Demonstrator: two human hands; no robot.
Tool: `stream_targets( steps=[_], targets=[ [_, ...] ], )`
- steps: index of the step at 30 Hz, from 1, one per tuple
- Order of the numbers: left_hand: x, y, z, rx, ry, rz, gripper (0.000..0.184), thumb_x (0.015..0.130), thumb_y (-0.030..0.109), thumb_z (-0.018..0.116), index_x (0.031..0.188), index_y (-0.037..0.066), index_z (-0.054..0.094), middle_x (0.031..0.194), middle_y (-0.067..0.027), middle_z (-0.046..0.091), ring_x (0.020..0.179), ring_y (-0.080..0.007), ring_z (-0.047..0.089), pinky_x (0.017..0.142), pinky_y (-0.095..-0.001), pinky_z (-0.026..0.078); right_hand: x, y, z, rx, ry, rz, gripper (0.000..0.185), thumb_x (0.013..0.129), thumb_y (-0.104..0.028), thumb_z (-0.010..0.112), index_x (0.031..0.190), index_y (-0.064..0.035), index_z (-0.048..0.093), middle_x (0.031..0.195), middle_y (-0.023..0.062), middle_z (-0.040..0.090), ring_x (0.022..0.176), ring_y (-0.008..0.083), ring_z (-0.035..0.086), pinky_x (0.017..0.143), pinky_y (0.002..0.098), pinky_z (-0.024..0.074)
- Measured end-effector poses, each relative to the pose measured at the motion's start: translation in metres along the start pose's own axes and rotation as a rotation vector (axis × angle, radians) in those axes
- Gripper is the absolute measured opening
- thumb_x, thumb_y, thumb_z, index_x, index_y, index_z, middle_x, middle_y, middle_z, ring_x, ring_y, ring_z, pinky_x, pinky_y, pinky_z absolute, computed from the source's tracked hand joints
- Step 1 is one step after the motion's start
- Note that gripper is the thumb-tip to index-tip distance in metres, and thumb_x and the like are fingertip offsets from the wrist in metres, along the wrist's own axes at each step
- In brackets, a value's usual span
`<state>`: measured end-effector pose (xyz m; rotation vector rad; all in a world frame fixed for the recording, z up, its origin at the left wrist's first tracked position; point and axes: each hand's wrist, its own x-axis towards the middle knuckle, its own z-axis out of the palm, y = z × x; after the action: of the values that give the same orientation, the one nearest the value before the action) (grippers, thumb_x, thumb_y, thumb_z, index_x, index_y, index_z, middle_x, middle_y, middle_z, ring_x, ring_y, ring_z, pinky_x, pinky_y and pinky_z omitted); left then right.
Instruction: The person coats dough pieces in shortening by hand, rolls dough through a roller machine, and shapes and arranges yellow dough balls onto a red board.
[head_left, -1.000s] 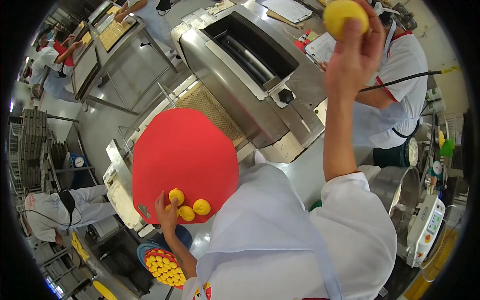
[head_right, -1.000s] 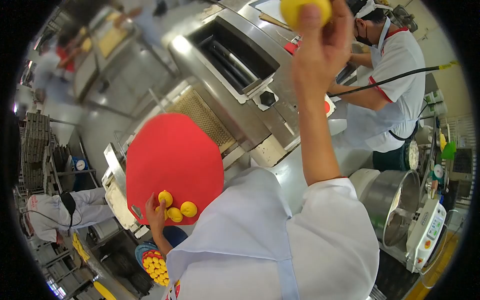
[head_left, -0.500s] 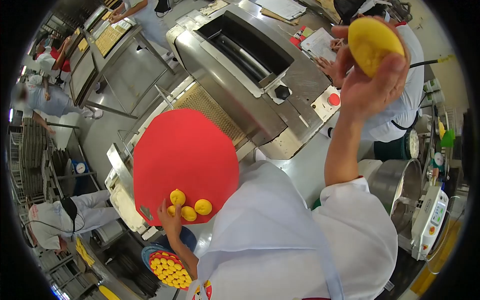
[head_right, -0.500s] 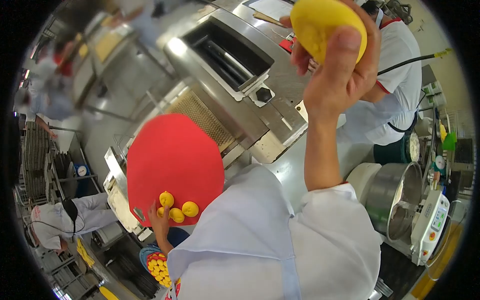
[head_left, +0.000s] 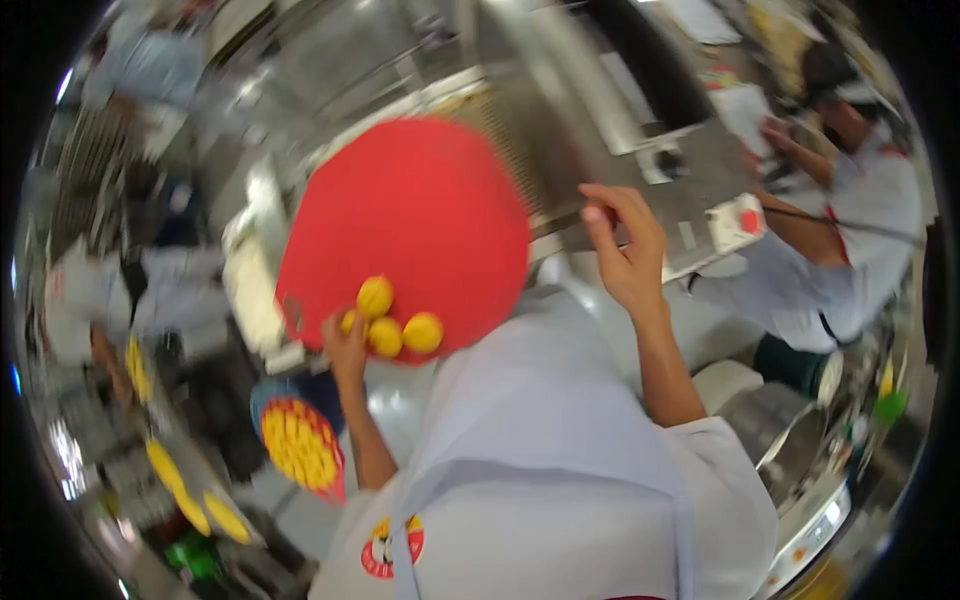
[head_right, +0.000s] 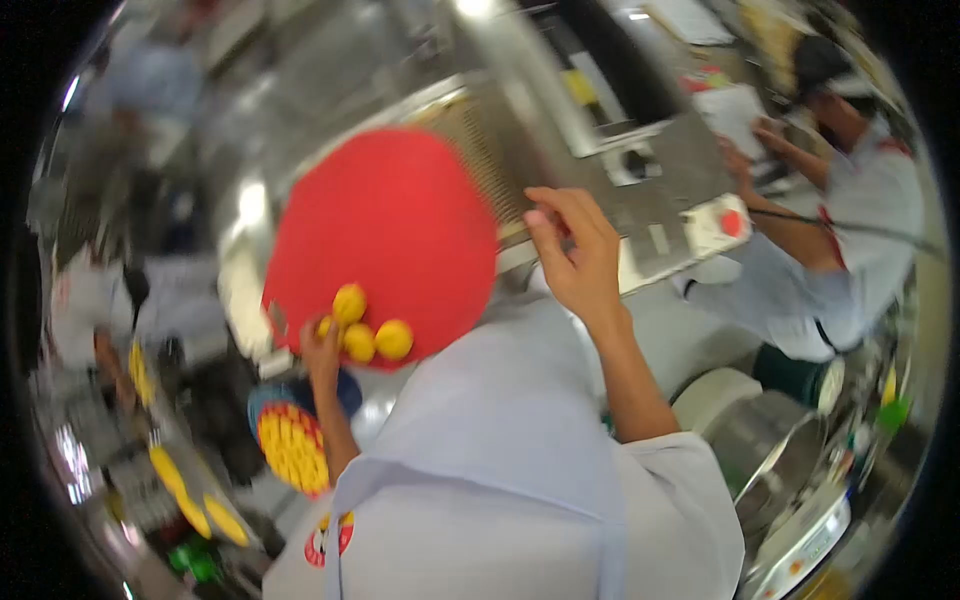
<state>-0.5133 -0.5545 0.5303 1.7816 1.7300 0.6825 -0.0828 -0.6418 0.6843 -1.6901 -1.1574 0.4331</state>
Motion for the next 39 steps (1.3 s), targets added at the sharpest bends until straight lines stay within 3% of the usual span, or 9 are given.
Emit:
stream_targets(
  steps=[4,12,15,18,21,26,33,37,39],
  targets=[
    [0.025,0.001,0.006,-1.115,0.166,-0.404,0.029,0.096,0.017,0.045,0.103,-0.002,0.066,0.088,-0.0091,0.062,0.085,-0.0206,0.061,0.081,-0.0318,0.050,-0.026,0.010,0.118,-0.204,-0.684,-0.111,0.040,0.092,-0.035,0.066,0.115,-0.0024,0.066,0.111,0.0152,0.062,0.104,0.0278,0.057,0.088,0.0373,0.0461],
    [-0.024,0.041,-0.006,0.088,-0.101,-0.154,0.046,0.078,0.035,0.081,0.107,0.003,0.063,0.087,-0.0114,0.065,0.079,-0.0228,0.064,0.073,-0.0365,0.052,-0.080,0.010,0.223,-0.258,-1.082,-0.479,0.046,0.080,-0.038,0.075,0.107,-0.0059,0.057,0.111,0.0159,0.060,0.104,0.0326,0.056,0.087,0.0436,0.0457],
    [-0.042,0.044,0.005,0.079,-0.102,-0.013,0.050,0.076,0.029,0.081,0.114,0.006,0.058,0.102,-0.0136,0.066,0.089,-0.0231,0.065,0.079,-0.0377,0.051,-0.060,-0.017,0.194,-0.033,-1.222,0.124,0.034,0.084,-0.025,0.075,0.103,-0.0073,0.054,0.106,0.0099,0.062,0.095,0.0237,0.061,0.080,0.0366,0.0496],
    [-0.041,0.055,-0.006,-0.059,0.018,-0.124,0.048,0.077,0.021,0.080,0.115,0.006,0.056,0.110,-0.0133,0.066,0.094,-0.0237,0.065,0.080,-0.0368,0.051,-0.045,-0.003,0.149,0.583,-0.616,0.418,0.026,0.087,-0.012,0.075,0.103,-0.0075,0.054,0.100,0.0033,0.061,0.090,0.0138,0.062,0.076,0.0292,0.0510],
    [-0.002,0.061,-0.018,-0.227,-0.051,-0.170,0.089,0.078,0.035,0.083,0.152,0.012,0.038,0.098,-0.0154,0.070,0.085,-0.0216,0.067,0.076,-0.0324,0.053,0.016,-0.020,0.048,0.623,0.025,0.163,0.030,0.088,-0.006,0.073,0.114,-0.0043,0.057,0.107,0.0029,0.061,0.098,0.0115,0.061,0.086,0.0259,0.0508],
    [0.035,0.094,-0.010,0.313,-0.265,-0.090,0.060,0.078,0.048,0.076,0.121,0.007,0.068,0.095,-0.0200,0.072,0.090,-0.0319,0.070,0.078,-0.0394,0.054,0.128,-0.102,-0.093,0.276,0.896,-0.675,0.037,0.083,-0.015,0.081,0.113,0.0006,0.067,0.104,0.0070,0.070,0.087,0.0100,0.066,0.068,0.0243,0.0538],
    [0.029,0.107,-0.006,0.273,-0.116,0.015,0.042,0.077,0.030,0.078,0.106,0.000,0.073,0.093,-0.0169,0.071,0.084,-0.0296,0.070,0.076,-0.0387,0.053,0.202,0.000,-0.072,-0.588,0.576,-0.509,0.043,0.085,-0.030,0.076,0.116,-0.0009,0.068,0.102,0.0179,0.072,0.084,0.0284,0.070,0.077,0.0356,0.0535],
    [0.028,0.189,-0.009,-0.053,-0.114,0.171,0.034,0.079,0.016,0.078,0.105,-0.005,0.071,0.086,-0.0125,0.069,0.077,-0.0228,0.066,0.072,-0.0326,0.052,0.083,-0.024,-0.003,0.199,-0.048,0.143,0.061,0.083,-0.025,0.079,0.137,-0.0063,0.057,0.115,0.0117,0.068,0.095,0.0160,0.067,0.083,0.0291,0.0524],
    [0.032,0.247,0.002,-0.341,-0.229,0.201,0.031,0.080,0.011,0.077,0.104,-0.007,0.070,0.087,-0.0098,0.067,0.077,-0.0180,0.065,0.069,-0.0281,0.051,0.046,-0.035,0.031,0.218,-0.212,-0.135,0.060,0.084,-0.024,0.078,0.137,-0.0066,0.057,0.119,0.0121,0.067,0.099,0.0183,0.066,0.085,0.0295,0.0518]
  ],
)
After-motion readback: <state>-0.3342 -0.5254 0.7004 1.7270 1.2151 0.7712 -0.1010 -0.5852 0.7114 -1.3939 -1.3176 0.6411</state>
